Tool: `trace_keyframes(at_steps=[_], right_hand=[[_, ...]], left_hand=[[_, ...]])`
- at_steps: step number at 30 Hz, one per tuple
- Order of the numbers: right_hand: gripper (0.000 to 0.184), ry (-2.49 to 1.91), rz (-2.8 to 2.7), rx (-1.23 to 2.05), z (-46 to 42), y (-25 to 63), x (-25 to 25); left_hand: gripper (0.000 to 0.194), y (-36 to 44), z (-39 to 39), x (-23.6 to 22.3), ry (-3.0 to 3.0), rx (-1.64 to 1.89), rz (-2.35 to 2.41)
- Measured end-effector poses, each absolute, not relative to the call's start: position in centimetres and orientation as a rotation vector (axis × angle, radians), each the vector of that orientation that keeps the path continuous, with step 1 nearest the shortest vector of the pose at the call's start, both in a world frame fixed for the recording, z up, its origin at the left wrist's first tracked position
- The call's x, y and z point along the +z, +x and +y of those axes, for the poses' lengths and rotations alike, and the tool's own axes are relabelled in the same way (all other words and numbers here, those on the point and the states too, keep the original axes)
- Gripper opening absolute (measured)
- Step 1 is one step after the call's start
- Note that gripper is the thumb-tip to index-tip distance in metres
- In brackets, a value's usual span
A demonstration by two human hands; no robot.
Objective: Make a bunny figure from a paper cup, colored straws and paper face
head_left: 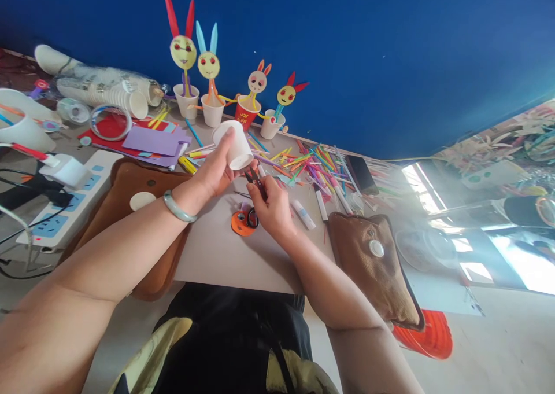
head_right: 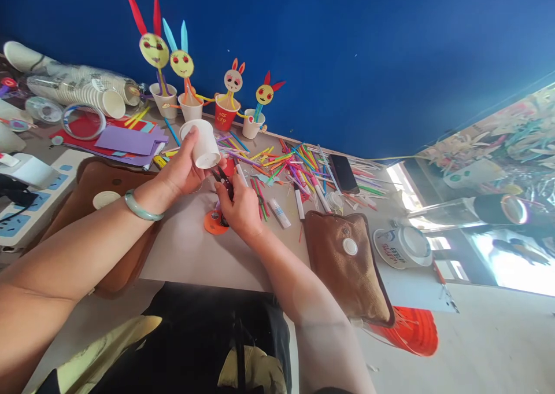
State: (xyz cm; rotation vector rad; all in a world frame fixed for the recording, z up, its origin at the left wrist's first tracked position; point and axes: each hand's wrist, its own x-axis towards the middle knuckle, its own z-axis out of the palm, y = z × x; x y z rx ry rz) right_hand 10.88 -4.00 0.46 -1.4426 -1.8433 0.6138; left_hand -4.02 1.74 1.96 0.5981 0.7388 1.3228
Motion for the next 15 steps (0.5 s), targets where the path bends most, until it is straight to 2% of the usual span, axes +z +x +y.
trace_keyframes(at_steps=[7,15], right_hand=[[0.027,-1.347,-1.891,0.659,-4.30,10.86,0.31],[0.032,-1.340,-1.871,0.728,-4.25,10.79,0.27]], left_hand=[[0.052,-4.18,1.89,2.12,0.566,1.313,0.781],[0.046,-3.91,1.19,2.42,0.561,1.261,0.741]])
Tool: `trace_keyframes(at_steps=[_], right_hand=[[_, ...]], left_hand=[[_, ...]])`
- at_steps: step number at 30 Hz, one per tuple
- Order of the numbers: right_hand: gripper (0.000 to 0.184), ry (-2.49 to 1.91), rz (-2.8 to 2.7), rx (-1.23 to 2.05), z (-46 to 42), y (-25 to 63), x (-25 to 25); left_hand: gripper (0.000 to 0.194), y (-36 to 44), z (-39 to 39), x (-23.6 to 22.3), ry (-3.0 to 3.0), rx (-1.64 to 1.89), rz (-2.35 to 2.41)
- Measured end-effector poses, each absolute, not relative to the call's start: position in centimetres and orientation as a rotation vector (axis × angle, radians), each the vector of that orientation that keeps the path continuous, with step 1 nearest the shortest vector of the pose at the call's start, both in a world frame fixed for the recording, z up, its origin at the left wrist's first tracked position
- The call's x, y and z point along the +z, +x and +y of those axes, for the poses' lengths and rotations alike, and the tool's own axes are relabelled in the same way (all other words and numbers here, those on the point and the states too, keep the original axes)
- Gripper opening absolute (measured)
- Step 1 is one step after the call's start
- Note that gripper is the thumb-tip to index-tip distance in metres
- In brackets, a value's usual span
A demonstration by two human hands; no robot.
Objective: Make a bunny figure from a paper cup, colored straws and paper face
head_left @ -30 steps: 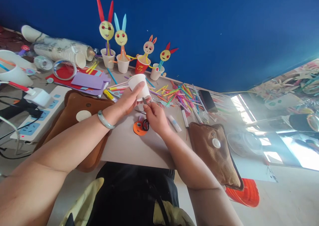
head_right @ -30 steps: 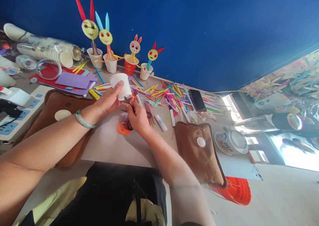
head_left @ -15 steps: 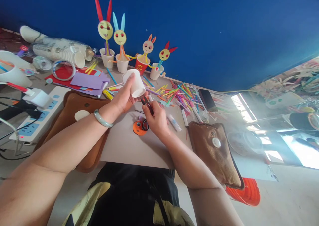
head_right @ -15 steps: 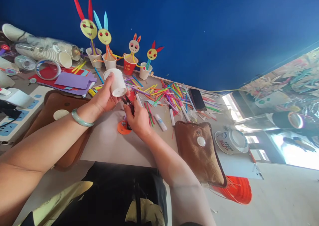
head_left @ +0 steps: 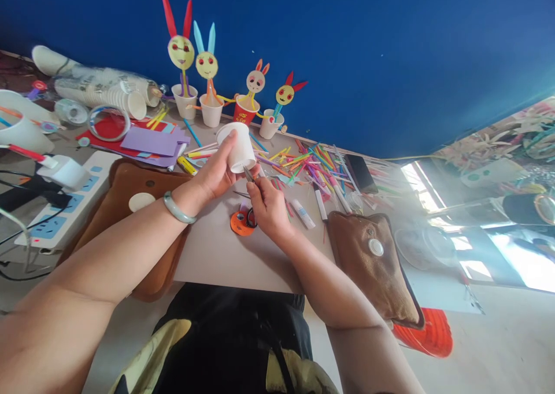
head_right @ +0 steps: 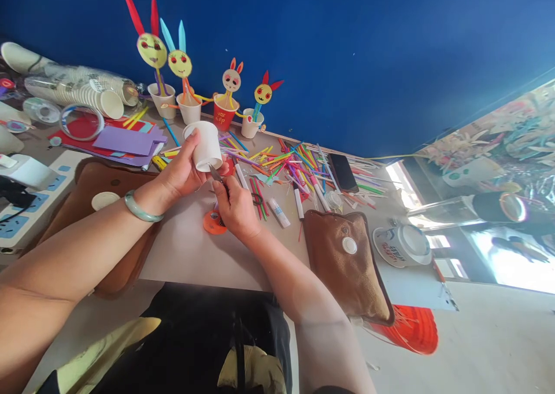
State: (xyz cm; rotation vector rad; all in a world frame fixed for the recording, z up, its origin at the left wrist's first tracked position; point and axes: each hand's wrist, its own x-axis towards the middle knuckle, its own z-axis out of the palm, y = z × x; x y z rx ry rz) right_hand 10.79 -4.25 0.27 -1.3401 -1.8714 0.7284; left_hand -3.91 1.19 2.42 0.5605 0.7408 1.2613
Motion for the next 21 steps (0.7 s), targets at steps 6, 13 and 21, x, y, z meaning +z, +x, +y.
trace_keyframes(at_steps=[6,13,21], right_hand=[[0.038,-1.276,-1.674,1.016,-4.2,10.3,0.6],[0.049,-1.090,-1.247,1.748,-4.3,10.2,1.7],[0.026,-1.427,-1.886,0.600,-4.2,10.9,0.4]], left_hand=[[0.047,-3.7,0.8,2.5,0.578,1.261,0.664],[0.052,-3.5,0.5,2.2,0.629,1.285,0.690],[0.050,-3.2,0.1,2.9,0.652,1.292,0.735]])
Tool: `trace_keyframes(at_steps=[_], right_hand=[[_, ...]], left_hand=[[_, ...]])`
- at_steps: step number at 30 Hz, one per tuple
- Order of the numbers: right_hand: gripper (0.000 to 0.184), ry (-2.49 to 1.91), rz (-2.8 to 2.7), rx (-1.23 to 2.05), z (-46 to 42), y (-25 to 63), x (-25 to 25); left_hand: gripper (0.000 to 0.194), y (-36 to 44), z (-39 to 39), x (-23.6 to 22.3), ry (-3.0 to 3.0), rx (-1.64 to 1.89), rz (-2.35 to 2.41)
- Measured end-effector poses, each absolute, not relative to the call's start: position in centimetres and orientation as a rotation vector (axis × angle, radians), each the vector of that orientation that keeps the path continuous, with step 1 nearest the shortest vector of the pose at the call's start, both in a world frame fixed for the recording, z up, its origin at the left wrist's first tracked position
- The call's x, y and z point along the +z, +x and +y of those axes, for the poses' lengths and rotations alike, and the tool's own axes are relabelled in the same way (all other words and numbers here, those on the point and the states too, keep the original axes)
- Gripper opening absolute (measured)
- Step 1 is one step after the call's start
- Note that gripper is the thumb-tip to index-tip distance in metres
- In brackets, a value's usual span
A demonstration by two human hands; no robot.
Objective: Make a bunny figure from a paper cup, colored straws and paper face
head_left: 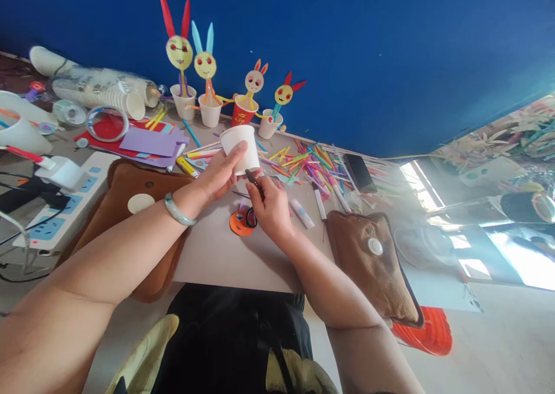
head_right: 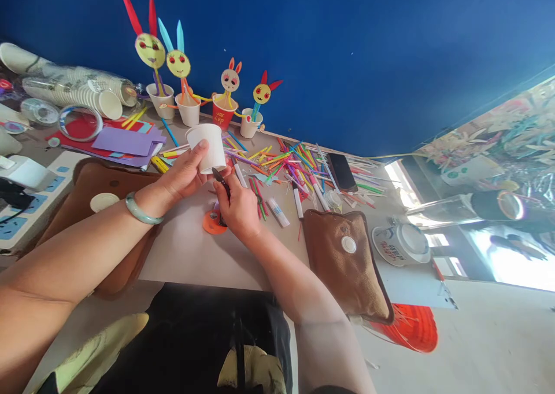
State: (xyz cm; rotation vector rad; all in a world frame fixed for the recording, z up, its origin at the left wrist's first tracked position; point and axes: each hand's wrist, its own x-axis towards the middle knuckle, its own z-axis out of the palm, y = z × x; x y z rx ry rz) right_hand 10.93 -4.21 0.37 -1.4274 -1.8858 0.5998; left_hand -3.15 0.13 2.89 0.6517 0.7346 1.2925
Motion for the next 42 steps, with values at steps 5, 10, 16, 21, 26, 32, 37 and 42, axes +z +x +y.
trace_keyframes(at_steps=[5,10,16,21,26,32,37,42], right_hand=[[0.031,-1.537,-2.024,0.351,-4.2,11.3,0.4],[0.027,-1.402,-1.951,0.484,-3.9,11.6,0.4],[0.029,-1.265,-1.677,0.515,-3.9,12.2,-0.4],[0.035,-1.271,-1.639,0.526,-3.5,12.6,-1.4],[0.036,-1.242,-1.647,0.443,-3.3,12.6,-1.3],[0.036,-1.098,-1.685,0.297,-3.0,12.3,-1.1],[0.036,-1.090,-1.660,0.238,-2.9,12.2,-1.1],[0.038,-1.095,-1.644,0.243,-2.9,12.0,-0.9]], left_hand=[[0.053,-3.4,0.5,3.0,0.620,1.301,0.735],[0.043,-4.7,1.3,3.2,0.555,1.419,0.751],[0.033,-5.5,1.0,3.4,0.644,1.386,0.618],[0.046,-5.5,0.8,2.8,0.869,1.230,0.519],[0.051,-5.7,0.8,2.4,1.019,1.136,0.473],[0.057,-5.6,1.0,1.6,1.125,1.108,0.441],[0.060,-5.5,1.2,1.3,1.095,1.124,0.453],[0.060,-5.5,1.3,1.5,0.986,1.097,0.417]])
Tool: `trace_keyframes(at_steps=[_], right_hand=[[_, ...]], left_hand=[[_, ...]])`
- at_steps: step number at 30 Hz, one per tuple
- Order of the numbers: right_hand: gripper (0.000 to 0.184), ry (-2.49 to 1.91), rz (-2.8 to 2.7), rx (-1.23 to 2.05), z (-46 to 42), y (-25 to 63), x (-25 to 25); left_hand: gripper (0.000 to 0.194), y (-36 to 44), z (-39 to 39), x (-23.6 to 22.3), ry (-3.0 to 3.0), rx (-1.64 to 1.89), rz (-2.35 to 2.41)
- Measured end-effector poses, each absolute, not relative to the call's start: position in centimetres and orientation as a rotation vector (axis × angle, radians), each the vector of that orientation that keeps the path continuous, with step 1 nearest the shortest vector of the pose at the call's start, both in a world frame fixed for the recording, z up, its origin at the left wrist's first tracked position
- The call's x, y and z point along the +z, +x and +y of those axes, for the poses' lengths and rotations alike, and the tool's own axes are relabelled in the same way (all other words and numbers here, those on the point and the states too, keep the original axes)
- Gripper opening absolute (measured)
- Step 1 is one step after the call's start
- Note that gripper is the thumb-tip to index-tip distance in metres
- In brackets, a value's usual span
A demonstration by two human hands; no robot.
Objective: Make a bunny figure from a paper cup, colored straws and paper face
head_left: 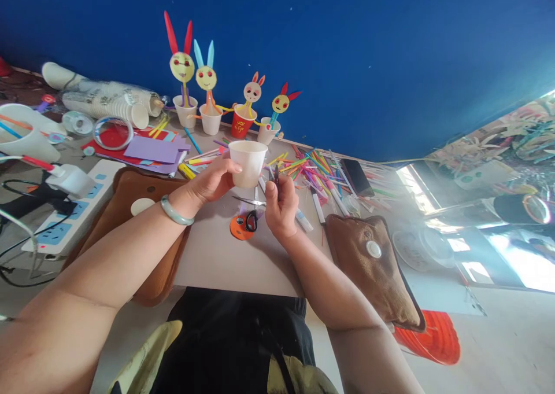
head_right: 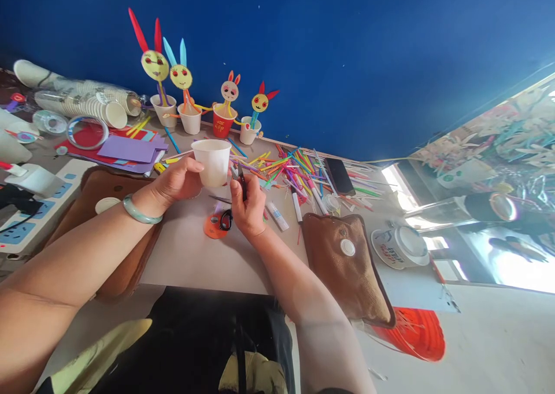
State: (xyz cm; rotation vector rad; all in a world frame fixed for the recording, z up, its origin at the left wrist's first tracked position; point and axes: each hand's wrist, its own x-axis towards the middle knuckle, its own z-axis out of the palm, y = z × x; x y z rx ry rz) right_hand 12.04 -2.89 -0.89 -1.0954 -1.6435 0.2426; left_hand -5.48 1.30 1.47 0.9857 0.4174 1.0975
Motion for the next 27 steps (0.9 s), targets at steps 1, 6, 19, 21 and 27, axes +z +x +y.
trace_keyframes(at_steps=[1,6,19,21,27], right_hand=[[0.038,-1.094,-1.655,0.252,-2.91,12.00,-0.82],[0.036,-1.098,-1.737,0.298,-3.20,11.98,-0.59],[0.035,-1.116,-1.773,0.263,-3.26,12.24,-0.50],[0.036,-1.117,-1.760,0.264,-3.20,12.30,-0.51],[0.035,-1.114,-1.768,0.273,-3.26,12.29,-0.53]], left_hand=[[0.059,-5.48,1.26,1.55,0.976,1.092,0.411],[0.058,-5.36,0.93,1.95,1.073,1.090,0.464],[0.058,-5.41,1.22,1.82,1.178,1.207,0.666],[0.062,-5.30,1.28,1.73,1.173,1.234,0.701],[0.064,-5.36,1.37,1.32,1.198,1.237,0.664]])
